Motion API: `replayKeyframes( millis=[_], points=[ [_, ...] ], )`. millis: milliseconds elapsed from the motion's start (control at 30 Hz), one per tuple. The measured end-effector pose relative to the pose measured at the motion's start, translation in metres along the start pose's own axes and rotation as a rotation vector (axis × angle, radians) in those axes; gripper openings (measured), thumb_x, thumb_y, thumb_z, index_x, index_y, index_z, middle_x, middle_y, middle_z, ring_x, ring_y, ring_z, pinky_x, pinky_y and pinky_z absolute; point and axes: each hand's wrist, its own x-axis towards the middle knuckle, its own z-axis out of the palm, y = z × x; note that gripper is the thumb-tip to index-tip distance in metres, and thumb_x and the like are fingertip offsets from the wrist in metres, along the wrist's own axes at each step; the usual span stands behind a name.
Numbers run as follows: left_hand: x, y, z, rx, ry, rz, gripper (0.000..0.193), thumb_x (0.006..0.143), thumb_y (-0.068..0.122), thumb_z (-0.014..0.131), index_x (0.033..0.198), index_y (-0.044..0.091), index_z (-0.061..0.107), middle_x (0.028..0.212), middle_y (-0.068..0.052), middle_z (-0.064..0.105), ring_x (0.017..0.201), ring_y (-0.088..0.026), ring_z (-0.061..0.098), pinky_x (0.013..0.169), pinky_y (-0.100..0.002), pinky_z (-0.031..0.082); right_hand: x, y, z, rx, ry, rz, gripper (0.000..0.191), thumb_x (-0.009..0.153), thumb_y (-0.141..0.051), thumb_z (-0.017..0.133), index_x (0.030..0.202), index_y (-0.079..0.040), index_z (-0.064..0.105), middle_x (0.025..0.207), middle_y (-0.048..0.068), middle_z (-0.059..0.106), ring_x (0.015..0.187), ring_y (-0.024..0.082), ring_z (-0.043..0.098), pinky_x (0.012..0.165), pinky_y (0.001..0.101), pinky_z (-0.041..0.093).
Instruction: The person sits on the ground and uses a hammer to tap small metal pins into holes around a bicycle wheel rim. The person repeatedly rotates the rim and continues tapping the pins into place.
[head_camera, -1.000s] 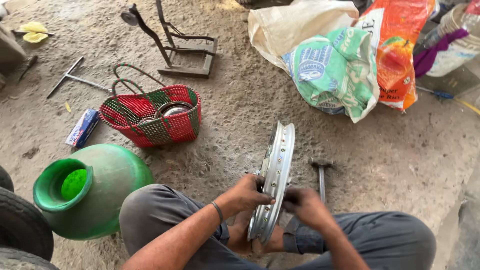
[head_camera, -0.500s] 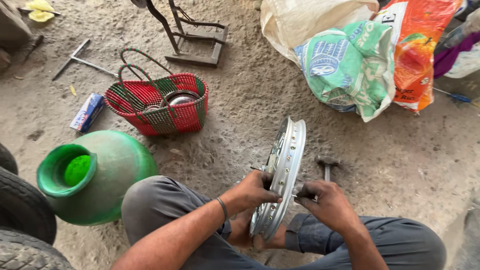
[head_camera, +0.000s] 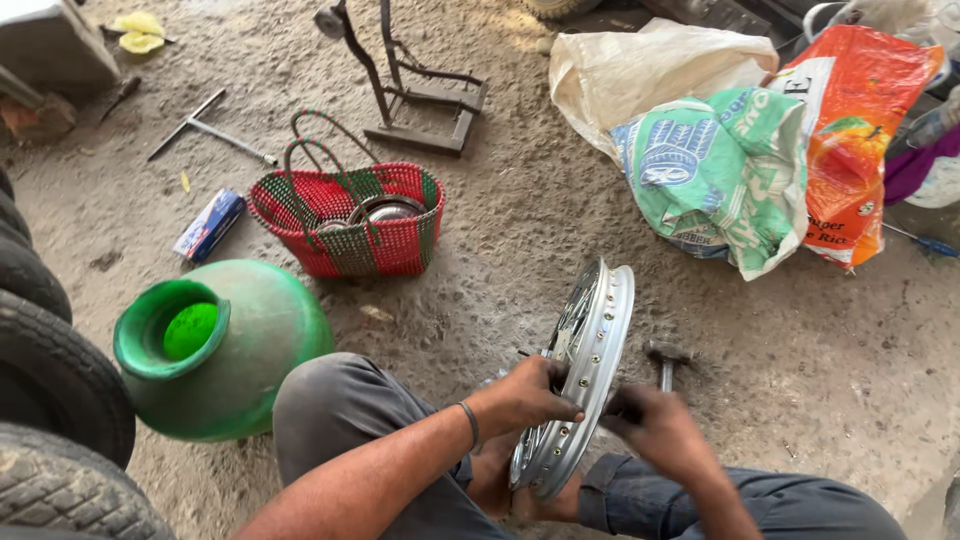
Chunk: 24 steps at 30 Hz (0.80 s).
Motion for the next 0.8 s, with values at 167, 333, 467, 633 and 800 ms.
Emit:
replayKeyframes(
  millis=[167, 333, 467, 633, 800],
  points=[
    [-0.004, 0.009, 0.002, -0.004, 0.012, -0.029, 0.031, 0.078, 0.004, 0.084, 0.105, -0.007, 0.073, 0.097, -0.011, 0.076, 0.087, -0.017, 0.07, 0.081, -0.032, 0.058, -0.012, -0.031, -0.037, 0.093, 0.277, -0.262, 0.019, 0.07, -0.009, 0.083, 0.087, -0.004, 0.076, 0.08, 0.009, 0.074, 0.07, 0.02, 0.071, 0.06, 0.0385, 0.057],
    [-0.008, 0.016, 0.0, 0.071, 0.032, -0.016, 0.038, 0.075, 0.004, 0.085, 0.109, -0.008, 0.072, 0.1, -0.012, 0.077, 0.09, -0.018, 0.072, 0.084, -0.031, 0.058, -0.013, -0.026, -0.028, -0.098, 0.184, -0.203, 0.016, 0.075, -0.014, 0.086, 0.081, -0.003, 0.075, 0.078, 0.009, 0.073, 0.071, 0.02, 0.07, 0.067, 0.0371, 0.057],
    [-0.007, 0.01, -0.001, 0.026, -0.002, -0.028, 0.041, 0.073, 0.004, 0.086, 0.108, -0.01, 0.072, 0.097, -0.013, 0.076, 0.087, -0.019, 0.071, 0.078, -0.034, 0.058, -0.014, 0.003, -0.004, 0.105, 0.09, -0.061, 0.015, 0.079, -0.013, 0.081, 0.09, -0.004, 0.076, 0.082, 0.006, 0.081, 0.074, 0.017, 0.077, 0.071, 0.0348, 0.06],
    [-0.004, 0.014, -0.006, 0.066, -0.008, -0.016, 0.042, 0.07, 0.006, 0.087, 0.107, -0.008, 0.073, 0.096, -0.011, 0.077, 0.087, -0.017, 0.071, 0.078, -0.032, 0.058, -0.006, 0.027, 0.063, 0.372, 0.053, -0.203, 0.023, 0.086, -0.009, 0.075, 0.109, -0.005, 0.075, 0.091, 0.007, 0.078, 0.083, 0.016, 0.073, 0.076, 0.0348, 0.061],
    [-0.01, 0.016, -0.005, 0.07, 0.005, -0.114, 0.035, 0.077, 0.01, 0.085, 0.105, -0.006, 0.074, 0.088, -0.011, 0.072, 0.076, -0.018, 0.065, 0.066, -0.035, 0.052, 0.004, 0.04, 0.069, 0.647, -0.06, -0.201, 0.027, 0.087, -0.006, 0.072, 0.114, -0.005, 0.076, 0.093, 0.008, 0.08, 0.082, 0.014, 0.071, 0.076, 0.0338, 0.06]
  ],
)
